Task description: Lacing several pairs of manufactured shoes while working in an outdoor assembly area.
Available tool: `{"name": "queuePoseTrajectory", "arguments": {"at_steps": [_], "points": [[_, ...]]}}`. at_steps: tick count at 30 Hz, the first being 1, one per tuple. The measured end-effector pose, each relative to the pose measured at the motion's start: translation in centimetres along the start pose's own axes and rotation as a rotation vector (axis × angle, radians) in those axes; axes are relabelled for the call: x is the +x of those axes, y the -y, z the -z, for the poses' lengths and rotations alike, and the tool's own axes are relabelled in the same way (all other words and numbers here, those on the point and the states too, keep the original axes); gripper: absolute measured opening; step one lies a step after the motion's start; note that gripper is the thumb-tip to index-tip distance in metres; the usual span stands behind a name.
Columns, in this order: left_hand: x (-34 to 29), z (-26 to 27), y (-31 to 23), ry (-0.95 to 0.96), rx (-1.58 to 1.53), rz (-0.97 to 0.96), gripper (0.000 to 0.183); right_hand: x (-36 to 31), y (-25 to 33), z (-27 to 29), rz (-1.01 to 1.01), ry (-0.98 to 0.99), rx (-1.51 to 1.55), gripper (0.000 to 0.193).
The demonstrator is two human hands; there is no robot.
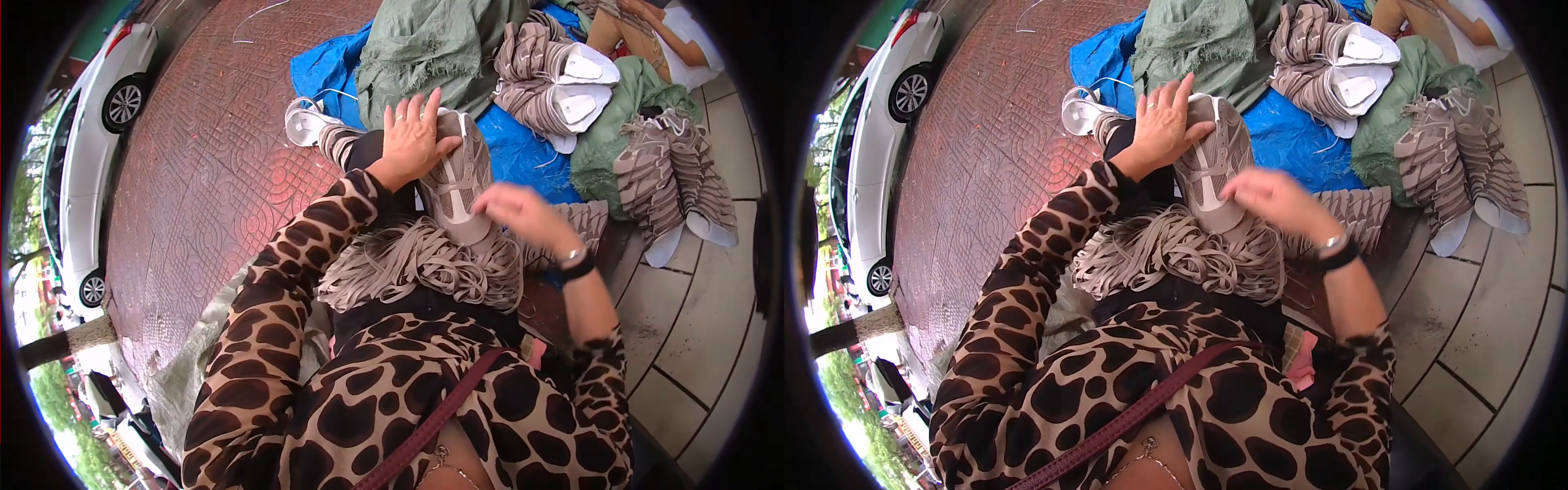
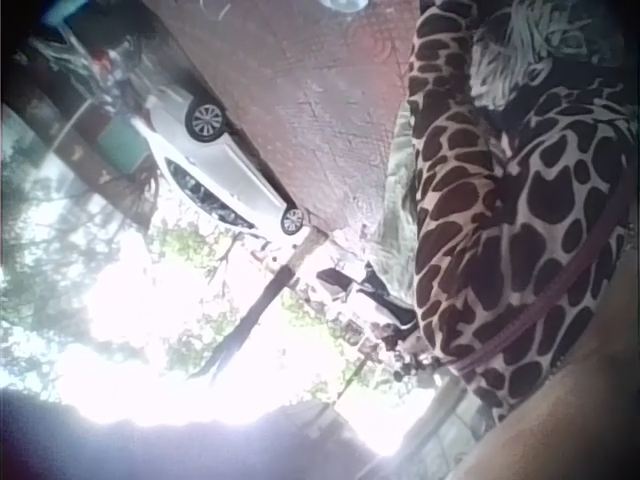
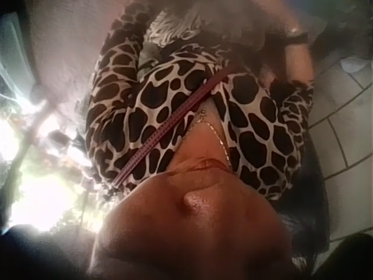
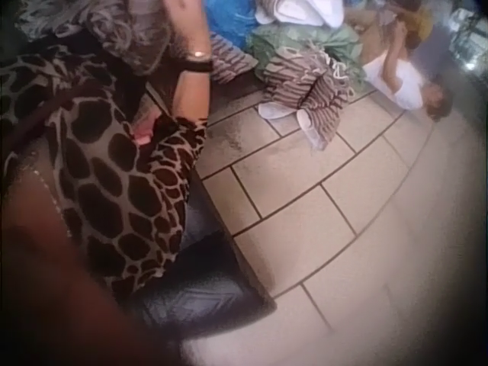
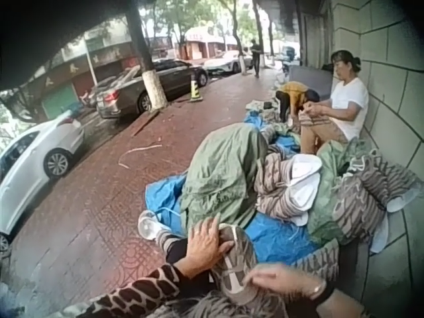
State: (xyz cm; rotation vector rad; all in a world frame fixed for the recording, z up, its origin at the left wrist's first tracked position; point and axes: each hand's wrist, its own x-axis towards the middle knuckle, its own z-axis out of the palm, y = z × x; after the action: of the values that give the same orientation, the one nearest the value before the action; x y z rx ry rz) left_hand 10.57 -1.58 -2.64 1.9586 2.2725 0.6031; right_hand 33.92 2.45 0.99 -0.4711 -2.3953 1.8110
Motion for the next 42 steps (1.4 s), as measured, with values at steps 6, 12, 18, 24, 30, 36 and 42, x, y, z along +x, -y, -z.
{"name": "queuePoseTrajectory", "arguments": {"at_steps": [6,12,18,24,30,36,42], "points": [[-2.1,-0.3,-2.3,0.045,0.240,-0.274,0.065,10.4,-6.3,5.0,0.343,-0.616,-0.272,0.024],[-2.2,-1.3,-2.6,0.098,0.186,-0.202,0.064,13.8,-8.3,2.6,0.189,-0.772,0.045,0.038],[-1.6,-1.5,-1.2,0.175,0.060,-0.199,0.058,13.1,-6.2,2.4,0.164,-0.863,0.180,0.038],[-0.9,-1.9,-2.5,0.113,0.161,-0.237,0.058,15.4,-7.7,3.3,0.208,-0.791,-0.354,0.030],[-1.4,0.9,-0.5,0.050,-0.240,-0.151,0.058,12.9,-5.2,2.7,0.282,-0.846,-0.815,0.013],[-6.6,11.6,0.6,0.401,-0.687,0.041,0.046,-3.2,-2.8,1.8,-0.266,-0.261,-0.357,0.033],[-15.0,8.7,-1.5,0.584,-0.399,-0.254,0.030,-7.7,-4.0,-1.3,-0.399,-0.232,0.091,0.025]]}}
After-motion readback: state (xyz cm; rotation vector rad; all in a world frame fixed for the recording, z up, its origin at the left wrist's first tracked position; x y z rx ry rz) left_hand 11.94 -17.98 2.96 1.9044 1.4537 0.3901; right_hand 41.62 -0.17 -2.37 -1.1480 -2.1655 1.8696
